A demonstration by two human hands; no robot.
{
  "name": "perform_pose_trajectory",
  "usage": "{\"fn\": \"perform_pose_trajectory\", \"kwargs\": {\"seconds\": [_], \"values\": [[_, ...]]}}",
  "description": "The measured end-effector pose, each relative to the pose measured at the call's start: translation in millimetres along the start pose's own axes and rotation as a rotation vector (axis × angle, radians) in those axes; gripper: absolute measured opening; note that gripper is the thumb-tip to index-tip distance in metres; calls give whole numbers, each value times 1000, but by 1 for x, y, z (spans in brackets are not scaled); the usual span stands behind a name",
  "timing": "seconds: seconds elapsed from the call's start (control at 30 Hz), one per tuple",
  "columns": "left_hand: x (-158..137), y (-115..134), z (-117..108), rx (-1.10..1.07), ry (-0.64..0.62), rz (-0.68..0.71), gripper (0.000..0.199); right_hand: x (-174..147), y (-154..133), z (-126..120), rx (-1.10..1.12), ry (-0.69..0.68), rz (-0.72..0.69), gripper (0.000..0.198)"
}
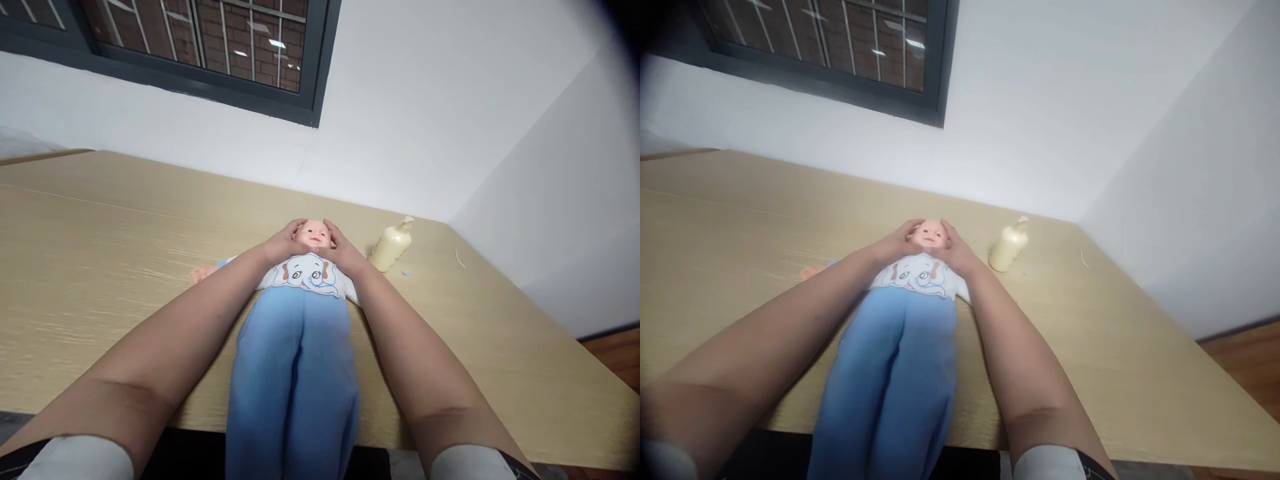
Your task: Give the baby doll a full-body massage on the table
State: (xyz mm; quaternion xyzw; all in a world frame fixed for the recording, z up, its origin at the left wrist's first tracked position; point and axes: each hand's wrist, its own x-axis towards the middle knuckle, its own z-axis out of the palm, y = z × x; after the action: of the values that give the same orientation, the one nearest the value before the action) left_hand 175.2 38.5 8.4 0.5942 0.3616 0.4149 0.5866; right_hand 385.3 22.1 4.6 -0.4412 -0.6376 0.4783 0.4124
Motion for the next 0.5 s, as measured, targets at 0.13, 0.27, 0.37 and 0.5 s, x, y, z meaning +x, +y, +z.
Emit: {"fn": "perform_pose_trajectory", "kwargs": {"seconds": [0.13, 0.27, 0.37, 0.5], "values": [[2, -2, -1, 35, -28, 0, 105, -1, -1, 2, -68, 22, -24, 114], [4, -4, -3, 71, -21, -8, 104, 1, 1, 0, -55, -3, -27, 117], [5, -6, -4, 75, -12, 10, 99, 1, 2, -2, -30, -14, -14, 116], [3, -4, -3, -41, -21, -8, 91, 2, 3, -4, 35, -12, -20, 106]]}}
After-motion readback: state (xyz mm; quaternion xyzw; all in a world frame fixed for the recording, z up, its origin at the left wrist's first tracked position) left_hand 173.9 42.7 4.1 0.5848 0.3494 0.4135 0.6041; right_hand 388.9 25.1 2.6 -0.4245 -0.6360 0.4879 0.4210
